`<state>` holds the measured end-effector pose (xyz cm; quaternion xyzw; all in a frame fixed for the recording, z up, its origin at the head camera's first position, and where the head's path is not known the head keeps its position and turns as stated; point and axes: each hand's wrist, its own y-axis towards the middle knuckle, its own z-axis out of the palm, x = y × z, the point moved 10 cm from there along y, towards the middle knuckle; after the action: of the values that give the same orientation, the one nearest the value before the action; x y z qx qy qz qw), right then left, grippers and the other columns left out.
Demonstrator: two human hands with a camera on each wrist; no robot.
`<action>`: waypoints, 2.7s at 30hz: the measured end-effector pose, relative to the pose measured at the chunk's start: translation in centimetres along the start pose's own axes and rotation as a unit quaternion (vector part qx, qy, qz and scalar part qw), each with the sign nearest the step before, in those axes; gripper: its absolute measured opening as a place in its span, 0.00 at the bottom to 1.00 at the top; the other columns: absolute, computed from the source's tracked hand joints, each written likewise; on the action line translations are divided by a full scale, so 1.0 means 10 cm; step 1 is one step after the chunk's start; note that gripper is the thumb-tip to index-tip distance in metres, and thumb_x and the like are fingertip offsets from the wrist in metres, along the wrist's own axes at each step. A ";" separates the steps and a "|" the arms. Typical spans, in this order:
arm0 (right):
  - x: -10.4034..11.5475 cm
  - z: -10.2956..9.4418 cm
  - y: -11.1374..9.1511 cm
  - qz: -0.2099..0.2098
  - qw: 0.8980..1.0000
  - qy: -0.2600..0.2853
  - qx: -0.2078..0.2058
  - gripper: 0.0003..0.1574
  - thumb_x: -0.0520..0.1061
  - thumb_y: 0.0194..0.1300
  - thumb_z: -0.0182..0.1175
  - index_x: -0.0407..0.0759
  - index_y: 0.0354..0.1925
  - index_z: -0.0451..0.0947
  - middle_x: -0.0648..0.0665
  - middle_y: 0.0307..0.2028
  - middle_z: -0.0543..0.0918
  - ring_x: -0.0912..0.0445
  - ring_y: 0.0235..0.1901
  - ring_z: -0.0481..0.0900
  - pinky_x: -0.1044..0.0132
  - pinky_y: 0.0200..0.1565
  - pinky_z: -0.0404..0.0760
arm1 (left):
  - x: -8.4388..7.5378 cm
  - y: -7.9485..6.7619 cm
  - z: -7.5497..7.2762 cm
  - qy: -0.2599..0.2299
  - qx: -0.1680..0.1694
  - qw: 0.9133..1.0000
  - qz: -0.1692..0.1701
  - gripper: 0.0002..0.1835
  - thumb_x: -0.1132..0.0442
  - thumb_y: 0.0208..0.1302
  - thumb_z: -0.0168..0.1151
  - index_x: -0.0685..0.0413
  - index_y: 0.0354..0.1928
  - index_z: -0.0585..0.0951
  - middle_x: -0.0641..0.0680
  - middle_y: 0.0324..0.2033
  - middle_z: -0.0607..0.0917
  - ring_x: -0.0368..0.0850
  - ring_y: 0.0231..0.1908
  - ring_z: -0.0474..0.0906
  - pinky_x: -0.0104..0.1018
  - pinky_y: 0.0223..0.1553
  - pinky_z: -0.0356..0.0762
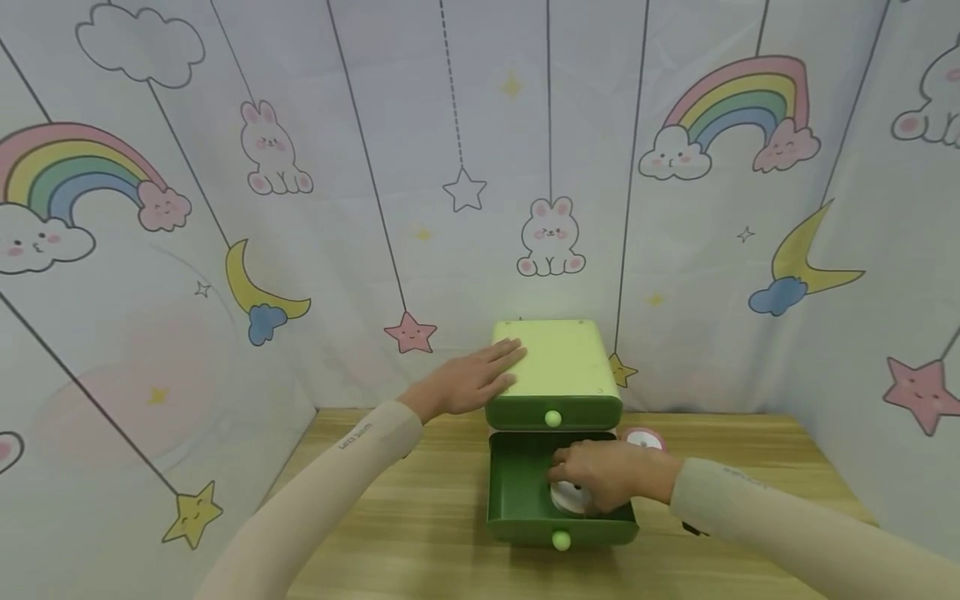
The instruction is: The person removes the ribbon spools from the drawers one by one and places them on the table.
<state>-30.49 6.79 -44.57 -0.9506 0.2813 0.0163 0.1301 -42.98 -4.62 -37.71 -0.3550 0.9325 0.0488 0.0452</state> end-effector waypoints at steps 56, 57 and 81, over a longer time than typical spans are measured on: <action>-0.18 -0.57 -0.86 0.067 0.987 0.053 -0.136 0.40 0.57 0.63 0.76 0.48 0.69 0.78 0.38 0.66 0.81 0.39 0.61 0.83 0.45 0.57 0.86 | 0.01 -0.01 0.01 -0.002 -0.003 1.000 0.000 0.36 0.34 0.84 0.29 0.33 0.86 0.45 0.43 0.86 0.45 0.42 0.86 0.42 0.52 0.82 0.57; -0.20 -0.57 -0.89 0.071 0.986 0.058 -0.138 0.40 0.57 0.63 0.76 0.49 0.69 0.78 0.38 0.66 0.81 0.39 0.61 0.83 0.46 0.56 0.86 | 0.01 -0.01 0.02 -0.001 -0.002 1.000 -0.001 0.36 0.34 0.83 0.28 0.33 0.86 0.45 0.42 0.86 0.45 0.42 0.86 0.41 0.52 0.82 0.57; -0.69 -0.24 -1.36 0.121 0.969 0.089 -0.197 0.39 0.58 0.56 0.80 0.45 0.62 0.83 0.44 0.56 0.85 0.47 0.49 0.86 0.56 0.44 0.88 | 0.02 0.01 0.02 0.000 -0.002 1.000 0.003 0.36 0.33 0.83 0.27 0.33 0.86 0.44 0.42 0.86 0.44 0.42 0.86 0.41 0.51 0.83 0.56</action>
<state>-29.08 20.83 -38.25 -0.9139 0.3960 0.0024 -0.0887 -43.19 -4.70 -37.91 -0.3520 0.9336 0.0509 0.0438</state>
